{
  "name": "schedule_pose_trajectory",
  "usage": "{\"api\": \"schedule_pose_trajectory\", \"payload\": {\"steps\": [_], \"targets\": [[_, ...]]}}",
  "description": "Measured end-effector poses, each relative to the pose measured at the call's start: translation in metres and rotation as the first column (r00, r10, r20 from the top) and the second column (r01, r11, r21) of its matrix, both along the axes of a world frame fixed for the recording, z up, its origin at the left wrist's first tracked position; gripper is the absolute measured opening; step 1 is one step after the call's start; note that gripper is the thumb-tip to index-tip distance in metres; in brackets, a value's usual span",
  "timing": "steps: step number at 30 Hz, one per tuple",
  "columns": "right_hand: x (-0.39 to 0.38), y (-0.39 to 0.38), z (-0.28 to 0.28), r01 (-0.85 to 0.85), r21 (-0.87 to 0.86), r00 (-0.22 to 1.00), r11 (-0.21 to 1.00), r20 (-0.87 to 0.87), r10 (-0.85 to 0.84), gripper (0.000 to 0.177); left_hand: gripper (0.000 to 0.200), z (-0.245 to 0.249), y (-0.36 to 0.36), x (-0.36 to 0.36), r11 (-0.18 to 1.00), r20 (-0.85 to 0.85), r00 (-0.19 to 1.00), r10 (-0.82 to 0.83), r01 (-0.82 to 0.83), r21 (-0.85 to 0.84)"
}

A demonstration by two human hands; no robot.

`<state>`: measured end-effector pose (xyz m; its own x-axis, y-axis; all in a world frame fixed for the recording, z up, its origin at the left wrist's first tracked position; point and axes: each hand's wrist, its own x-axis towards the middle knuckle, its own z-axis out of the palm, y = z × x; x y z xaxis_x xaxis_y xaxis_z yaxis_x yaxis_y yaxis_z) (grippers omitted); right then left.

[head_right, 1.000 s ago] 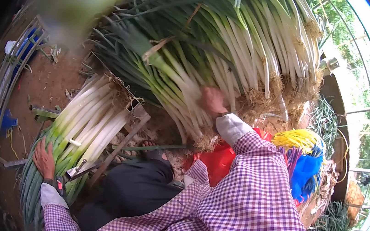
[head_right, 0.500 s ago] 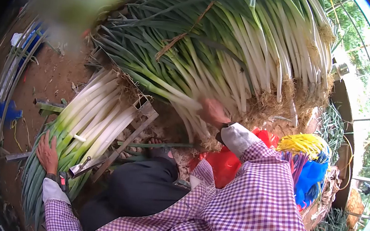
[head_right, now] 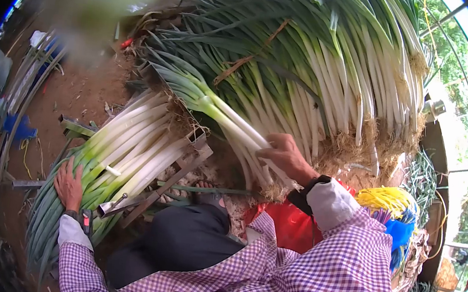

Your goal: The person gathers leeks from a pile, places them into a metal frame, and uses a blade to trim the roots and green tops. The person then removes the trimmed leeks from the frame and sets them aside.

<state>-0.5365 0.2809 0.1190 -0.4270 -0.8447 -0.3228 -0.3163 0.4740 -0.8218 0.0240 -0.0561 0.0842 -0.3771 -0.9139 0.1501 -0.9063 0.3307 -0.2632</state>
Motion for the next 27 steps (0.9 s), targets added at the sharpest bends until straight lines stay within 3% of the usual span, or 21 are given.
{"api": "schedule_pose_trajectory", "payload": {"steps": [7, 14, 15, 18, 27], "targets": [[0.019, -0.003, 0.105, 0.002, 0.055, 1.0, 0.998, 0.021, -0.003, 0.033, 0.052, 0.005, 0.006, -0.006, 0.999, -0.029, 0.999, 0.03, -0.03, 0.019], [0.024, 0.005, 0.163, 0.032, -0.045, 0.999, 0.998, 0.043, -0.03, 0.036, 0.055, 0.014, 0.011, -0.012, 0.996, -0.067, 0.995, 0.072, -0.069, 0.056], [0.025, 0.005, 0.178, 0.04, -0.032, 0.999, 0.999, -0.034, -0.041, 0.038, 0.055, 0.014, 0.011, -0.012, 0.996, -0.078, 0.994, 0.073, -0.069, 0.057], [0.039, 0.003, 0.223, 0.107, -0.02, 0.993, 0.994, -0.039, -0.107, 0.038, 0.055, 0.011, 0.012, -0.009, 0.996, -0.124, 0.99, 0.075, -0.068, 0.057], [0.075, -0.03, 0.297, 0.007, -0.285, 0.983, 0.959, -0.172, -0.058, 0.039, 0.056, 0.016, 0.016, -0.01, 0.998, -0.191, 0.98, 0.057, -0.054, 0.021]]}}
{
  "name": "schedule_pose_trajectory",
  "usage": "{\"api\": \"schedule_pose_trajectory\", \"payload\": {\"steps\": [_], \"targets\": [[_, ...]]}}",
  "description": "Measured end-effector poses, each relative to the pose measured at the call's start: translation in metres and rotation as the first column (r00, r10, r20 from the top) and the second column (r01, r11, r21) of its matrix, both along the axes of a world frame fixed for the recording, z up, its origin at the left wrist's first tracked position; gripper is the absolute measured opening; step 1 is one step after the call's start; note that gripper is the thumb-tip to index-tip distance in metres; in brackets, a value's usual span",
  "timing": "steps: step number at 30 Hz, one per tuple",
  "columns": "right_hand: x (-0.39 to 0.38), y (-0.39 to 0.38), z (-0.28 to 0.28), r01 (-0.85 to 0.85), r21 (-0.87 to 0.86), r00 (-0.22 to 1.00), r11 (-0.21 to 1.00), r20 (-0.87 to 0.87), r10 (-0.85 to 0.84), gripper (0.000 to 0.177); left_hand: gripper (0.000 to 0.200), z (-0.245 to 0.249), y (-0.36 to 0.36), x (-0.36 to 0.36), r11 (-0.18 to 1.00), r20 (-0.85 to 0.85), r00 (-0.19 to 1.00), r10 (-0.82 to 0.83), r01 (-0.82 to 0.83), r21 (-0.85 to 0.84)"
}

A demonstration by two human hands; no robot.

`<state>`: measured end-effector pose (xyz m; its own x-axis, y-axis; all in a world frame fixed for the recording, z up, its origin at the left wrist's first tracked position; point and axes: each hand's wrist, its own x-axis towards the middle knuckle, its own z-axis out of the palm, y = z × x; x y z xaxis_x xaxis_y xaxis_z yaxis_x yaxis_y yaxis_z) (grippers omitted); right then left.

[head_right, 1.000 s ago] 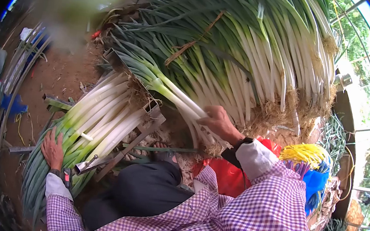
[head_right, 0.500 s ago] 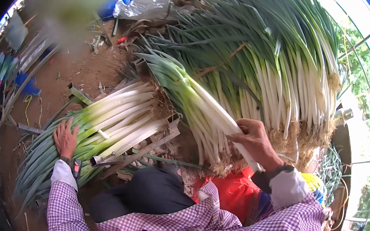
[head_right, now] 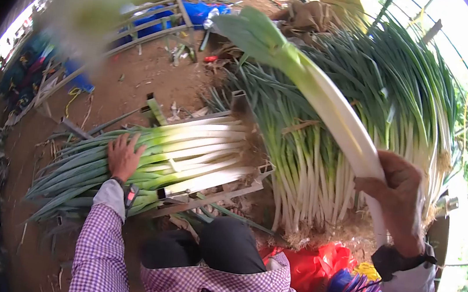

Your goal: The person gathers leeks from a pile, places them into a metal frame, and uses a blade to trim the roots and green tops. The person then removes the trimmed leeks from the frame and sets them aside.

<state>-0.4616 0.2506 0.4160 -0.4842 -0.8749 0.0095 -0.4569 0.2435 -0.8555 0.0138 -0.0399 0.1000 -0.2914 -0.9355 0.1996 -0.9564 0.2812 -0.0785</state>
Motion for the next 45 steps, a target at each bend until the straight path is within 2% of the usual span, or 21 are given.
{"api": "schedule_pose_trajectory", "payload": {"steps": [3, 7, 8, 11, 14, 17, 19, 21, 23, 26, 27, 29, 30, 33, 34, 37, 40, 43, 45], "targets": [[0.015, -0.023, 0.017, -0.078, -0.076, 0.994, 0.994, -0.082, 0.072, 0.039, 0.057, 0.0, -0.001, -0.002, 1.0, -0.022, 1.0, -0.01, 0.01, -0.003], [0.051, -0.061, 0.025, -0.207, -0.235, 0.978, 0.95, -0.064, 0.197, 0.039, 0.058, -0.001, -0.001, 0.0, 1.0, -0.056, 0.998, -0.004, 0.004, 0.006], [0.053, -0.068, 0.025, -0.227, -0.21, 0.974, 0.951, -0.04, 0.224, 0.04, 0.058, 0.0, -0.001, 0.0, 1.0, -0.067, 0.998, -0.006, 0.007, 0.011], [0.092, -0.108, 0.02, -0.338, -0.302, 0.941, 0.891, -0.09, 0.327, 0.043, 0.058, 0.0, 0.0, 0.002, 1.0, -0.09, 0.996, -0.012, 0.013, 0.008], [0.114, -0.152, -0.01, -0.505, -0.378, 0.862, 0.776, -0.169, 0.479, 0.042, 0.058, 0.001, 0.001, 0.001, 1.0, -0.089, 0.996, -0.013, 0.013, -0.003], [0.15, -0.198, -0.039, -0.666, -0.337, 0.746, 0.666, -0.295, 0.597, 0.039, 0.058, 0.003, 0.003, 0.001, 1.0, -0.091, 0.996, -0.002, 0.005, 0.029], [0.175, -0.228, -0.064, -0.726, -0.207, 0.688, 0.656, -0.248, 0.682, 0.039, 0.058, 0.004, 0.003, -0.001, 1.0, -0.095, 0.995, 0.008, -0.005, 0.027], [0.201, -0.264, -0.117, -0.77, -0.182, 0.629, 0.611, -0.062, 0.775, 0.039, 0.059, 0.003, 0.003, -0.001, 1.0, -0.11, 0.994, 0.006, -0.006, 0.005], [0.218, -0.305, -0.181, -0.833, -0.081, 0.552, 0.547, -0.073, 0.831, 0.038, 0.059, 0.009, 0.005, -0.002, 0.998, -0.142, 0.99, 0.016, -0.007, 0.058], [0.224, -0.345, -0.262, -0.848, 0.022, 0.513, 0.53, -0.221, 0.83, 0.035, 0.057, 0.0, 0.004, -0.002, 0.997, -0.103, 0.993, 0.051, -0.045, 0.056], [0.22, -0.356, -0.276, -0.859, 0.038, 0.498, 0.51, -0.168, 0.851, 0.035, 0.058, -0.003, 0.002, -0.001, 0.999, -0.122, 0.992, 0.029, -0.026, 0.026], [0.214, -0.369, -0.296, -0.88, 0.068, 0.467, 0.47, -0.055, 0.883, 0.035, 0.06, -0.008, 0.002, 0.002, 0.999, -0.156, 0.988, -0.017, 0.013, -0.029], [0.214, -0.37, -0.297, -0.876, 0.056, 0.471, 0.479, -0.121, 0.874, 0.035, 0.06, -0.01, 0.002, 0.003, 1.0, -0.135, 0.991, -0.009, 0.008, -0.004], [0.209, -0.378, -0.297, -0.903, 0.067, 0.413, 0.424, -0.133, 0.901, 0.037, 0.06, -0.009, 0.001, 0.0, 0.999, -0.134, 0.991, -0.017, 0.012, -0.034], [0.208, -0.381, -0.298, -0.914, 0.074, 0.393, 0.399, -0.075, 0.916, 0.039, 0.059, -0.006, 0.001, 0.0, 1.0, -0.149, 0.989, -0.019, 0.016, -0.021], [0.207, -0.384, -0.3, -0.911, 0.035, 0.408, 0.411, -0.06, 0.911, 0.033, 0.059, 0.006, 0.005, -0.002, 0.999, -0.187, 0.982, 0.004, 0.004, 0.041], [0.197, -0.387, -0.298, -0.84, 0.174, 0.501, 0.513, -0.111, 0.858, 0.027, 0.062, 0.01, 0.005, -0.007, 0.99, -0.175, 0.983, 0.046, -0.022, 0.139], [0.176, -0.382, -0.317, -0.74, 0.165, 0.565, 0.652, -0.374, 0.736, 0.025, 0.061, 0.009, 0.004, -0.006, 0.984, -0.107, 0.992, 0.065, -0.046, 0.171], [0.161, -0.38, -0.339, -0.715, 0.187, 0.575, 0.673, -0.389, 0.719, 0.028, 0.061, 0.007, 0.003, -0.007, 0.986, -0.08, 0.994, 0.072, -0.059, 0.157]]}}
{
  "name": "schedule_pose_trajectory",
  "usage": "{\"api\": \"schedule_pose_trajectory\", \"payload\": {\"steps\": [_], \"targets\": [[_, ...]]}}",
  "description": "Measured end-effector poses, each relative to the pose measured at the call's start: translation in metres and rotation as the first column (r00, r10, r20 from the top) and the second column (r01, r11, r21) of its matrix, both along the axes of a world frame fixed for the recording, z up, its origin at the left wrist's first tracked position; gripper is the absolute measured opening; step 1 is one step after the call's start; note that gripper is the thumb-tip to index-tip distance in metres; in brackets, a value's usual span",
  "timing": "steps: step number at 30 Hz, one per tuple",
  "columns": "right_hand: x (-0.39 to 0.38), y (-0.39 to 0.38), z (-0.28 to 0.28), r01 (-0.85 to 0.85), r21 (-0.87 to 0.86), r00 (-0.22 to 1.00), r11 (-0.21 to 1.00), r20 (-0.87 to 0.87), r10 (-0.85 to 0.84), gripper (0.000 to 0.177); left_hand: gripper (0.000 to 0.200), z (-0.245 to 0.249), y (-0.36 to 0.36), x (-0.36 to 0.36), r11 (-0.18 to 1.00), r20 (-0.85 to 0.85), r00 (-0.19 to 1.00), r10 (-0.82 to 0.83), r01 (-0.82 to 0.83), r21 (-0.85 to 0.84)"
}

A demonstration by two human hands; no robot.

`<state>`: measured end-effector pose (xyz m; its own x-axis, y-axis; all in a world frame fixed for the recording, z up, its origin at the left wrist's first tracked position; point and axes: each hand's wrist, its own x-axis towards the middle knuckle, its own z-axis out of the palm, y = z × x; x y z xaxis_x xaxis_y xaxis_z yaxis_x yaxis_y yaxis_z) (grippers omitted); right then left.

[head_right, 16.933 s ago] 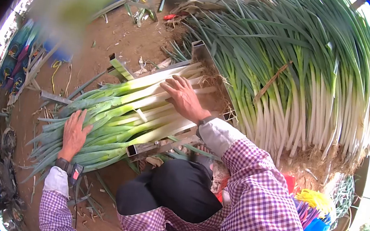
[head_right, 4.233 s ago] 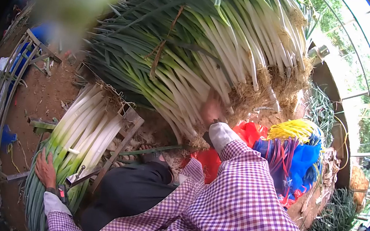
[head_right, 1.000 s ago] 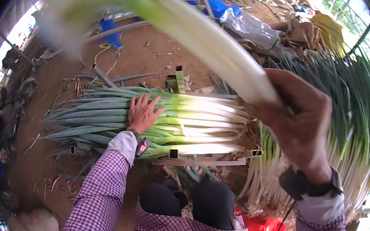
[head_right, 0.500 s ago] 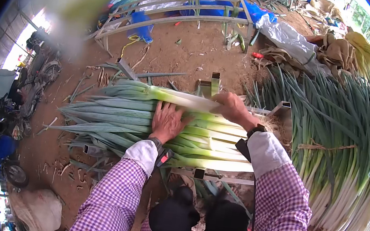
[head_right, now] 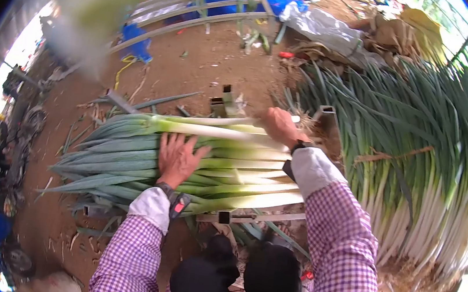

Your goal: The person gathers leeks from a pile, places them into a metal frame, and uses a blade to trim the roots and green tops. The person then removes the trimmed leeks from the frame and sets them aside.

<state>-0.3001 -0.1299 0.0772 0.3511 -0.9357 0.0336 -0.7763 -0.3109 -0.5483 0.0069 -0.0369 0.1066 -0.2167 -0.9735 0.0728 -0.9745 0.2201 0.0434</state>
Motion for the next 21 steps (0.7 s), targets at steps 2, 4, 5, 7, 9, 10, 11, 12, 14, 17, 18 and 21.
{"api": "schedule_pose_trajectory", "payload": {"steps": [2, 4, 5, 7, 9, 10, 11, 12, 14, 17, 18, 21], "targets": [[-0.013, 0.004, -0.015, 0.014, -0.122, 0.999, 0.992, 0.052, -0.007, 0.024, 0.06, -0.012, -0.001, 0.003, 0.993, -0.027, 0.999, -0.041, 0.037, -0.116], [-0.019, 0.009, -0.015, 0.073, -0.054, 0.995, 0.996, 0.065, -0.069, 0.023, 0.059, -0.015, -0.001, 0.005, 0.989, -0.014, 0.998, -0.053, 0.051, -0.136], [-0.021, 0.011, -0.012, 0.113, -0.004, 0.992, 0.994, 0.049, -0.113, 0.022, 0.059, -0.016, -0.001, 0.006, 0.986, -0.013, 0.998, -0.063, 0.06, -0.156], [-0.031, 0.009, -0.019, 0.12, -0.057, 0.991, 0.991, 0.07, -0.116, 0.022, 0.058, -0.014, 0.0, 0.003, 0.984, -0.016, 0.997, -0.073, 0.069, -0.165], [-0.038, 0.01, -0.02, 0.121, -0.082, 0.991, 0.989, 0.059, -0.117, 0.021, 0.058, -0.009, 0.0, 0.002, 0.987, -0.021, 0.998, -0.066, 0.062, -0.145], [-0.041, 0.013, -0.018, 0.125, -0.077, 0.991, 0.989, 0.052, -0.121, 0.02, 0.058, -0.008, 0.0, 0.002, 0.987, -0.023, 0.997, -0.071, 0.067, -0.143], [-0.044, 0.015, -0.016, 0.126, -0.071, 0.991, 0.989, 0.048, -0.123, 0.02, 0.058, -0.009, 0.0, 0.002, 0.988, -0.022, 0.997, -0.073, 0.07, -0.139], [-0.044, 0.015, -0.012, 0.123, -0.06, 0.992, 0.991, 0.002, -0.123, 0.019, 0.058, -0.008, -0.001, 0.001, 0.988, -0.02, 0.997, -0.072, 0.068, -0.137], [-0.041, 0.015, -0.004, 0.113, -0.037, 0.99, 0.993, -0.085, -0.116, 0.018, 0.059, -0.006, -0.002, 0.001, 0.989, -0.005, 0.997, -0.072, 0.07, -0.13], [-0.049, 0.019, -0.002, 0.134, -0.003, 0.991, 0.991, -0.032, -0.134, 0.019, 0.059, -0.009, -0.003, 0.001, 0.989, 0.001, 0.997, -0.074, 0.074, -0.13], [-0.05, 0.016, -0.002, 0.122, 0.005, 0.991, 0.993, -0.047, -0.122, 0.02, 0.059, -0.011, -0.004, 0.001, 0.988, 0.007, 0.997, -0.076, 0.076, -0.132], [-0.064, 0.009, -0.024, 0.169, -0.054, 0.984, 0.984, -0.041, -0.171, 0.019, 0.059, -0.008, -0.002, 0.002, 0.988, 0.006, 0.997, -0.083, 0.083, -0.129]]}}
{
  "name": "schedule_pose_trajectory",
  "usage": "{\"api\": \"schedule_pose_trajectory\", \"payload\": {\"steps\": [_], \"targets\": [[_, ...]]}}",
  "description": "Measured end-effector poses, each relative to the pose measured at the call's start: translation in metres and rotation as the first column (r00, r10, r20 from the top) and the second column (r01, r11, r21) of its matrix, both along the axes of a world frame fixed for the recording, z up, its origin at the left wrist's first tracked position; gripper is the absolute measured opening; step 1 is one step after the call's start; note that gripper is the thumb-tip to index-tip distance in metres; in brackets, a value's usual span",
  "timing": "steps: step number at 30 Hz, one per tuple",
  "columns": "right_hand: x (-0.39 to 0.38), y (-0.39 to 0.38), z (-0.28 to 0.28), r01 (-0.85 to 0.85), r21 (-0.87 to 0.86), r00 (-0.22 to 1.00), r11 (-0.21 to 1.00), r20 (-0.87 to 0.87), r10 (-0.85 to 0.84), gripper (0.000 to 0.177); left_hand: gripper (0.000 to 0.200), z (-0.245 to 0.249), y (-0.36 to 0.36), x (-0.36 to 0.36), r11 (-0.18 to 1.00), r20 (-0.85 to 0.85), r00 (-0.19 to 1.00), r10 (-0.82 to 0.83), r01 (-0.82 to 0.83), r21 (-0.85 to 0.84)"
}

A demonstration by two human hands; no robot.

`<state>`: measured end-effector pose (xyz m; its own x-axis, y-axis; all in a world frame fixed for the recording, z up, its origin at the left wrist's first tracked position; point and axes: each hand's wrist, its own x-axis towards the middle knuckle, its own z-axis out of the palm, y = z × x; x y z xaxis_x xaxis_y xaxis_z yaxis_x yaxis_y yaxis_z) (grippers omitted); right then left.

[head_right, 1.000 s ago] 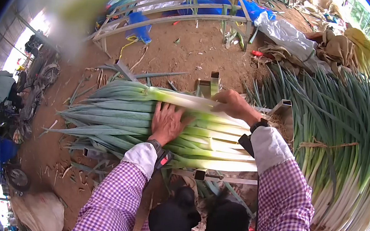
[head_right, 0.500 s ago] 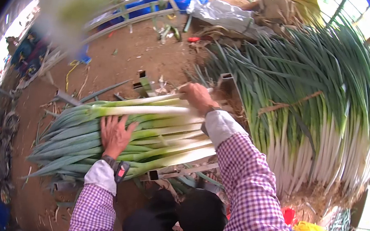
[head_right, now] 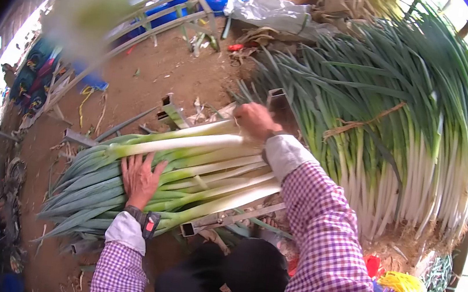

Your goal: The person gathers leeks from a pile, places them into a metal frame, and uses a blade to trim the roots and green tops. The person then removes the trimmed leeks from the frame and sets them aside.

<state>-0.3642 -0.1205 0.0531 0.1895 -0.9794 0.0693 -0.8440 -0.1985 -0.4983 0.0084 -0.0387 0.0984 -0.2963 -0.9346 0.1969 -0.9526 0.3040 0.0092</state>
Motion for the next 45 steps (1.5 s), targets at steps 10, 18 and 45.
{"api": "schedule_pose_trajectory", "payload": {"steps": [10, 18, 45], "targets": [[-0.001, -0.014, 0.011, -0.069, 0.089, 0.996, 0.994, -0.042, 0.073, 0.032, 0.06, -0.005, -0.004, 0.003, 1.0, 0.003, 1.0, 0.009, -0.01, 0.02], [0.084, 0.053, 0.057, -0.282, -0.204, 0.95, 0.937, 0.074, 0.302, 0.036, 0.061, 0.001, -0.005, 0.002, 0.998, 0.001, 1.0, 0.018, -0.018, 0.057], [0.079, 0.028, 0.099, -0.288, -0.578, 0.956, 0.763, -0.215, 0.198, 0.03, 0.068, 0.011, 0.001, 0.006, 0.972, -0.119, 0.99, 0.075, -0.046, 0.229]]}}
